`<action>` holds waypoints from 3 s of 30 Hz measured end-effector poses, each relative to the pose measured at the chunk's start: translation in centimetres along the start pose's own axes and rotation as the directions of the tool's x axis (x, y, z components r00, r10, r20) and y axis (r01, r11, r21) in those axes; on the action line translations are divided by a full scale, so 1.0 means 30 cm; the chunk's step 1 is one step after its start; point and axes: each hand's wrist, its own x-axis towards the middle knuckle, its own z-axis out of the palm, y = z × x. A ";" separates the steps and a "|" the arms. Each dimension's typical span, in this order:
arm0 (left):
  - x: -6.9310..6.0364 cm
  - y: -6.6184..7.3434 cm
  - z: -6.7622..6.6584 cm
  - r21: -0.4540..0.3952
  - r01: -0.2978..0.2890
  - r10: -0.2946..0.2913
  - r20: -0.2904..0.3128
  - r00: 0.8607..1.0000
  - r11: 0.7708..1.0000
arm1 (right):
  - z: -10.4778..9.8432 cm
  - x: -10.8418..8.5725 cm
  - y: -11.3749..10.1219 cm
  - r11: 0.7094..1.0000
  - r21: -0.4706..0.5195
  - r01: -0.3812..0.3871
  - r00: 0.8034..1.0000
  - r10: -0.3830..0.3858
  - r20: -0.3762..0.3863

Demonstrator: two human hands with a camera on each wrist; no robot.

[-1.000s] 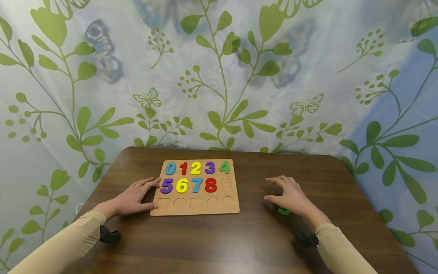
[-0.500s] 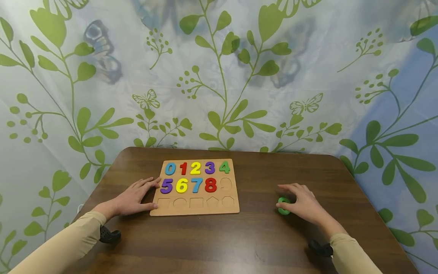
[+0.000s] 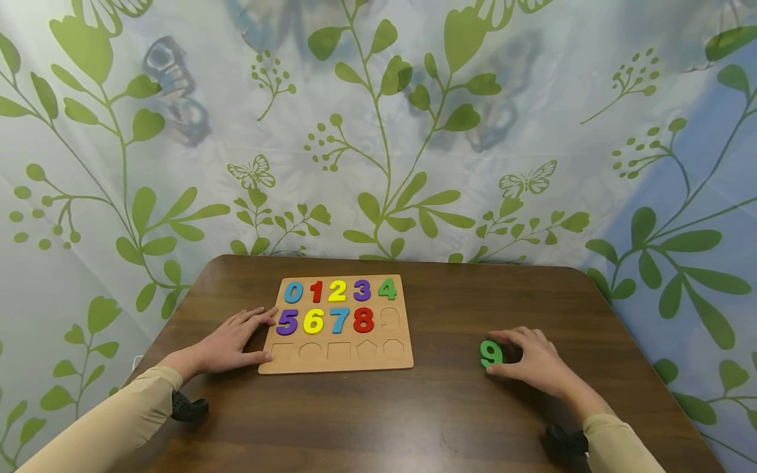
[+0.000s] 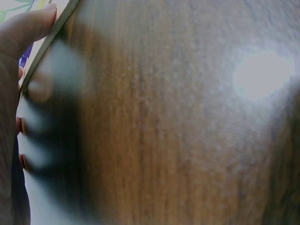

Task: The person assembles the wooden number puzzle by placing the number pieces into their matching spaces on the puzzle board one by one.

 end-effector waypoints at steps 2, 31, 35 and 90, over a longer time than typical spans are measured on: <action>0.000 0.000 0.000 0.000 -0.001 0.001 0.000 1.000 1.000 | 0.005 -0.006 0.010 1.000 0.009 -0.005 1.000 0.005 0.002; 0.001 0.004 0.002 0.005 0.001 -0.001 -0.001 1.000 1.000 | 0.030 -0.021 0.030 1.000 -0.002 -0.008 0.999 0.008 -0.036; 0.000 0.004 0.002 0.004 -0.002 0.002 -0.008 1.000 1.000 | 0.031 -0.021 0.031 1.000 -0.007 -0.005 0.999 0.004 -0.043; -0.002 0.003 0.004 -0.007 0.010 -0.010 -0.005 1.000 1.000 | 0.037 -0.017 0.030 0.999 -0.039 -0.004 0.998 0.001 -0.058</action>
